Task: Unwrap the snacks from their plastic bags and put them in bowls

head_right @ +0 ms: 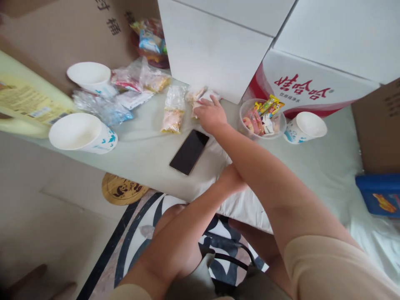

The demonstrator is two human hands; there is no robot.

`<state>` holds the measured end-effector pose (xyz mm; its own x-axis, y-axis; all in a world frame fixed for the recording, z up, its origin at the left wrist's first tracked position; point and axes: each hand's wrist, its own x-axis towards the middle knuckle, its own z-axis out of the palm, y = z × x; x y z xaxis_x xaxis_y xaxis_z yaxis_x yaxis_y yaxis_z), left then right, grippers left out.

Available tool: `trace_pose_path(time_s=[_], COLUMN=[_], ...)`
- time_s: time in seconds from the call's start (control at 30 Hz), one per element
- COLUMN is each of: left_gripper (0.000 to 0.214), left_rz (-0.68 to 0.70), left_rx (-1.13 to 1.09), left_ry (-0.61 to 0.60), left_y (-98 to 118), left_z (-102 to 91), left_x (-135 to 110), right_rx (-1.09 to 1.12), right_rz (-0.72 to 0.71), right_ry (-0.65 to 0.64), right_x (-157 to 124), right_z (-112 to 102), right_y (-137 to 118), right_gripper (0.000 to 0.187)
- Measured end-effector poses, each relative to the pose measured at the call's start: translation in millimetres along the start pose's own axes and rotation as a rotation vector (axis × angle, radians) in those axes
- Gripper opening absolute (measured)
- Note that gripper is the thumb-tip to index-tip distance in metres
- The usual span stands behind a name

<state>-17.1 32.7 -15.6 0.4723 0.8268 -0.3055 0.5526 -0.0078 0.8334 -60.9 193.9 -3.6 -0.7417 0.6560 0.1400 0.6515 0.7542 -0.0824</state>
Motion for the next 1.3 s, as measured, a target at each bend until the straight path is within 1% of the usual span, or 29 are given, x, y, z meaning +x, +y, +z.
trace_pose_path(time_s=[0.07,0.17,0.23,0.27,0.3,0.37,0.43,0.5,0.53,0.6,0.63,0.67,0.7,0.77,0.83,0.9,0.93,1.0,1.03,1.1,1.13,1.23,1.3], left_gripper=[0.049,0.035,0.027,0.024,0.021,0.015,0.013,0.017,0.021,0.031,0.036,0.039,0.040,0.040,0.041,0.041,0.042,0.046,0.048,0.052,0.053,0.055,0.057], left_rz=[0.006,0.052,0.099,0.127,0.154,0.168,0.114,0.042,0.020,0.017,0.036,0.058,0.077,0.100,0.088,0.065,0.059,0.072,0.087,0.124,0.141,0.177,0.194], left_rx=[0.052,0.085,0.047,0.010,-0.042,-0.199,-0.435,-0.753,-0.917,-1.177,-1.260,-1.311,-1.335,-1.327,-1.276,-1.226,-1.209,-1.185,-1.174,-1.145,-1.125,-1.045,-0.991], left_ry=[0.037,0.060,0.100,0.129,0.160,0.212,0.228,0.195,0.150,0.038,-0.004,-0.021,-0.011,0.060,0.137,0.203,0.232,0.276,0.289,0.307,0.321,0.382,0.414], left_y=[3,8,10,10,9,8,8,10,12,17,19,21,23,24,24,22,21,18,17,13,10,3,-1], left_z=[0.3,3.5,5.7,6.4,6.7,6.4,5.7,5.9,6.8,10.5,13.2,16.3,19.7,26.2,31.0,33.2,33.4,32.2,31.3,29.6,29.0,29.1,30.8], left_x=[-5,-13,-16,-16,-16,-16,-14,-12,-11,-8,-7,-5,-3,1,7,14,18,24,27,32,35,42,47], right_rx=[0.030,0.179,0.272,0.301,0.321,0.322,0.264,0.162,0.117,0.073,0.076,0.089,0.108,0.154,0.214,0.277,0.293,0.271,0.241,0.181,0.164,0.171,0.207], right_rz=[0.030,0.192,0.295,0.331,0.356,0.396,0.421,0.414,0.400,0.351,0.314,0.272,0.230,0.170,0.168,0.225,0.281,0.449,0.545,0.710,0.765,0.826,0.870], right_ry=[0.057,0.182,0.280,0.333,0.392,0.524,0.660,0.768,0.786,0.750,0.707,0.663,0.622,0.574,0.575,0.607,0.628,0.646,0.633,0.555,0.499,0.364,0.348], right_x=[-9,-28,-50,-66,-85,-133,-187,-237,-257,-287,-296,-303,-308,-315,-322,-330,-335,-345,-350,-360,-365,-375,-377], right_z=[-7,-22,-34,-42,-50,-67,-79,-82,-79,-66,-58,-50,-42,-32,-29,-31,-33,-34,-33,-28,-24,-16,-18], right_y=[-1,4,12,16,20,24,23,16,11,1,-3,-6,-9,-12,-10,-1,6,26,38,60,70,86,87], right_gripper=[0.030,0.030,0.028,0.027,0.028,0.031,0.032,0.031,0.031,0.032,0.032,0.032,0.032,0.033,0.034,0.034,0.033,0.034,0.035,0.038,0.039,0.033,0.030])
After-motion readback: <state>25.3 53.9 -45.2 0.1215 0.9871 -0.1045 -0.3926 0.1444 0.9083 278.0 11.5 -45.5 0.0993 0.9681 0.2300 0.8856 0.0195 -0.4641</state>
